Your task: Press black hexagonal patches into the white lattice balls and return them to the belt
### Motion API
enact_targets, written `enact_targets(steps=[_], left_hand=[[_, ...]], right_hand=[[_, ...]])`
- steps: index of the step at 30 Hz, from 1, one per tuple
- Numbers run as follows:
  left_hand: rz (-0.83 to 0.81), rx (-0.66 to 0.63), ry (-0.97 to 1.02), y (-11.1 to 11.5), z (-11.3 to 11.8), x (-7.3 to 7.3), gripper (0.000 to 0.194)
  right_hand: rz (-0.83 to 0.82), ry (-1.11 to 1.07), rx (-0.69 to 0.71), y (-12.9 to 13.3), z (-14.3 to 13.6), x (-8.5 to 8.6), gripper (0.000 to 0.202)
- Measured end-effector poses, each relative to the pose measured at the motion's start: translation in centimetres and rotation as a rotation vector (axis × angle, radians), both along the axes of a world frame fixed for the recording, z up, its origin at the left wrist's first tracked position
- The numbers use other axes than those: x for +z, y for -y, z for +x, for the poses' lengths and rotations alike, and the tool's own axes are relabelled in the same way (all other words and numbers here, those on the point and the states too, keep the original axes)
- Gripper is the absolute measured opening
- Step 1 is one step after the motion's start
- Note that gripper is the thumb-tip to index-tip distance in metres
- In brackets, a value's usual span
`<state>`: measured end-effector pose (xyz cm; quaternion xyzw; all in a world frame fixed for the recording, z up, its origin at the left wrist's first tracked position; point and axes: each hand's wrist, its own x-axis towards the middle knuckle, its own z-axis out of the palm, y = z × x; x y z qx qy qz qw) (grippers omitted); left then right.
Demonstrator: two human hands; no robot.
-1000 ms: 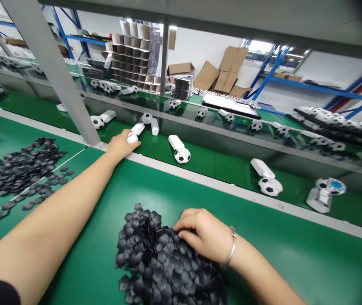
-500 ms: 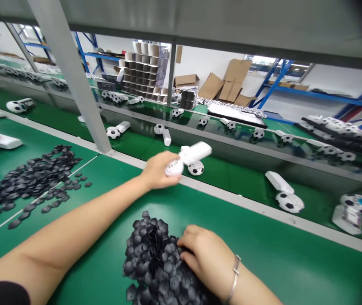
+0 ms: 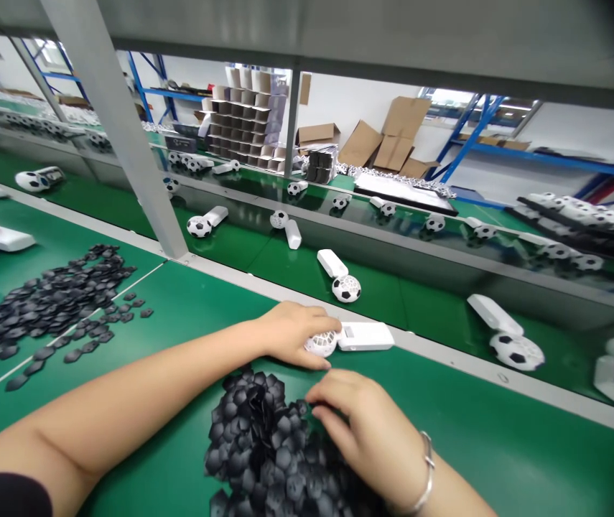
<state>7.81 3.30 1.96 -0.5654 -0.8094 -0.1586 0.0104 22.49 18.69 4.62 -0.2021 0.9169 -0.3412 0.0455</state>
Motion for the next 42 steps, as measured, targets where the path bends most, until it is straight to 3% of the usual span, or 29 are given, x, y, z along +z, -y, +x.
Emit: enact_targets(steps=[9, 15, 22, 30, 37, 40, 42], left_hand=[[0.014, -0.137, 0.076, -0.4, 0.2, -0.2, 0.055], [0.019, -0.135, 0.093, -0.5, 0.1, -0.2, 0.056], [0.006, -0.138, 0.103, -0.5, 0.3, 0.1, 0.055], [0.008, -0.141, 0.111, -0.4, 0.3, 0.2, 0.053], [0.006, -0.174, 0.094, -0.6, 0.4, 0.4, 0.06], [-0.022, -0.19, 0.062, -0.7, 0.6, 0.8, 0.066], [-0.034, -0.178, 0.044, -0.7, 0.8, 1.0, 0.06]], right_hand=[[0.059, -0.023, -0.192, -2.9, -1.6, 1.5, 0.013], [0.005, -0.123, -0.158, -3.5, -1.9, 1.0, 0.022], [-0.037, -0.146, -0.234, -2.8, -1.9, 0.5, 0.01], [-0.106, -0.088, -0.179, -2.4, -2.3, -0.6, 0.009], [0.043, -0.165, -0.095, -2.6, -2.3, -1.3, 0.013], [0.098, -0.185, -0.129, -2.4, -2.2, -1.7, 0.013], [0.142, -0.188, -0.2, -2.3, -2.2, -1.9, 0.011]])
